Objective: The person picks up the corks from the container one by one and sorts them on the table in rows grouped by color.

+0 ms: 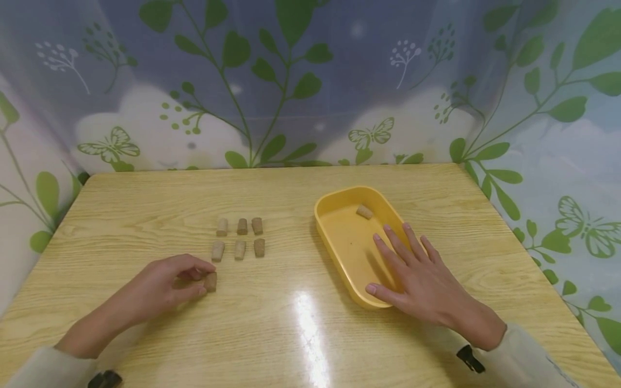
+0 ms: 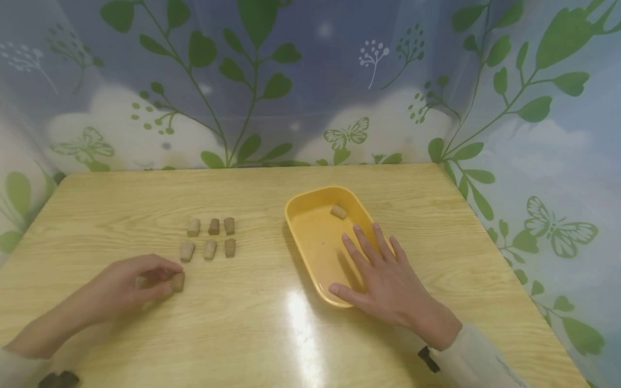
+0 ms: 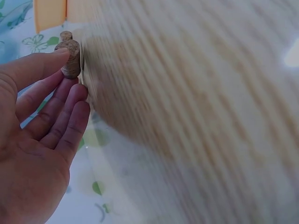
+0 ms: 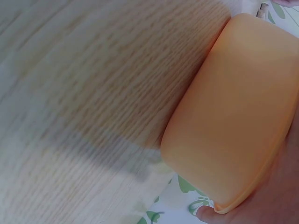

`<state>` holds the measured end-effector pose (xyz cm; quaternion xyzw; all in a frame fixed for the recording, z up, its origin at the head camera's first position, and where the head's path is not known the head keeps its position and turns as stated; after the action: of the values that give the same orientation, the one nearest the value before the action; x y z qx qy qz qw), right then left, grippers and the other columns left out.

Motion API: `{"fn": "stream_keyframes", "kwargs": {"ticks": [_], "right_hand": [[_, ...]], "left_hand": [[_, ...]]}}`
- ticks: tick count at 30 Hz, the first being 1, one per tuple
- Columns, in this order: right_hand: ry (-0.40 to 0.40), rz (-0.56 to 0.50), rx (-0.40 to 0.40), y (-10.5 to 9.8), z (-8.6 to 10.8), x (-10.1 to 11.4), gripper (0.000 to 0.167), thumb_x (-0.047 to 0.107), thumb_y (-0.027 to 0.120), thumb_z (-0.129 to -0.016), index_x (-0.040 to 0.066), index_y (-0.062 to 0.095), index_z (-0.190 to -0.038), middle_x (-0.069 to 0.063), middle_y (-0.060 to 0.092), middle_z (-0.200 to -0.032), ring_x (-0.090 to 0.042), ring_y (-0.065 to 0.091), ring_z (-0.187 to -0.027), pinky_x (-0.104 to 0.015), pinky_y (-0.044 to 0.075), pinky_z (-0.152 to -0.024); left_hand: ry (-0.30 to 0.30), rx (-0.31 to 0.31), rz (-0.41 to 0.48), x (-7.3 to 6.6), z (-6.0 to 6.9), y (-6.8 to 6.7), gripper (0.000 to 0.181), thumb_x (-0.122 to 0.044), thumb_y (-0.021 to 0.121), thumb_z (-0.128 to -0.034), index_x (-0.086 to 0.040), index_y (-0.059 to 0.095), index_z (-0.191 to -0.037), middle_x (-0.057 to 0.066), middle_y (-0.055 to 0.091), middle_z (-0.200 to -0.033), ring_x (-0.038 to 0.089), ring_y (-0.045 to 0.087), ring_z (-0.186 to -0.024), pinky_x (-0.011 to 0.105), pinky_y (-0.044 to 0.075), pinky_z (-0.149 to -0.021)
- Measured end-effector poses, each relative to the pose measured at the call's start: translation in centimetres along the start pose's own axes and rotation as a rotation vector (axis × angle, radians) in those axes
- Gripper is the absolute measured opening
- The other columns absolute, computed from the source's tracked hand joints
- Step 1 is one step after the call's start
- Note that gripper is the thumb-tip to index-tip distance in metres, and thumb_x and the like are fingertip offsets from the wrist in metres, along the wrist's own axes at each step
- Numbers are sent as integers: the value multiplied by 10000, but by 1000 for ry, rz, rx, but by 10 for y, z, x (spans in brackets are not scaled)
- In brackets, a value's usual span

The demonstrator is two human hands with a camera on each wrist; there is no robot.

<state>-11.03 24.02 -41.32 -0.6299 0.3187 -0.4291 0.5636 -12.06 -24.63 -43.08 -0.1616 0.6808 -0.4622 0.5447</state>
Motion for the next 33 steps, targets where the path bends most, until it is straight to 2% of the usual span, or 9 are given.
{"fn": "stream_keyframes", "kwargs": {"ticks": [8, 22, 28, 33], "right_hand": [[0, -3, 1, 0, 0, 0, 918, 687, 561, -1053, 186, 245, -1754, -117, 160, -1837, -478, 58, -1691, -759, 148, -1288], [3, -13, 14, -1, 0, 2, 913, 689, 550, -1057, 189, 240, -1755, -124, 157, -1837, -463, 30, -1697, -758, 133, -1293], [-3, -8, 7, -1, 1, 2, 909, 681, 556, -1058, 192, 238, -1756, -129, 166, -1834, -469, 39, -1695, -759, 136, -1292], [1, -6, 5, -2, 1, 2, 909, 685, 554, -1058, 182, 253, -1752, -127, 170, -1834, -478, 51, -1692, -766, 147, -1285]], "left_hand": [[-10, 35, 2, 1, -1, 0, 361, -218, 846, -974, -177, 761, -1322, -115, 742, -1140, 64, 672, -1013, 313, 613, -894], [-8, 45, 3, 2, 0, -2, 404, -278, 861, -964, -196, 745, -1342, -110, 736, -1187, 81, 672, -1037, 313, 612, -908], [11, 5, -18, 0, 1, -7, 394, -289, 872, -954, -196, 753, -1318, -94, 755, -1205, 86, 698, -1028, 313, 618, -882], [5, -24, -34, -3, -3, -16, 348, -342, 815, -1006, -232, 754, -1330, -36, 758, -1292, 139, 721, -1060, 363, 622, -887]]}}
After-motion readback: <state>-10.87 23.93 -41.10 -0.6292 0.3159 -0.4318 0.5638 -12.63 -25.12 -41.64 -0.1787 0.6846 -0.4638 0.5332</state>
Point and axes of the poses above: each hand's wrist, its own z-axis away from the middle knuckle, its own y-axis out of the palm, x = y × z, the point moved 2 cm from there along -z, towards the middle knuckle
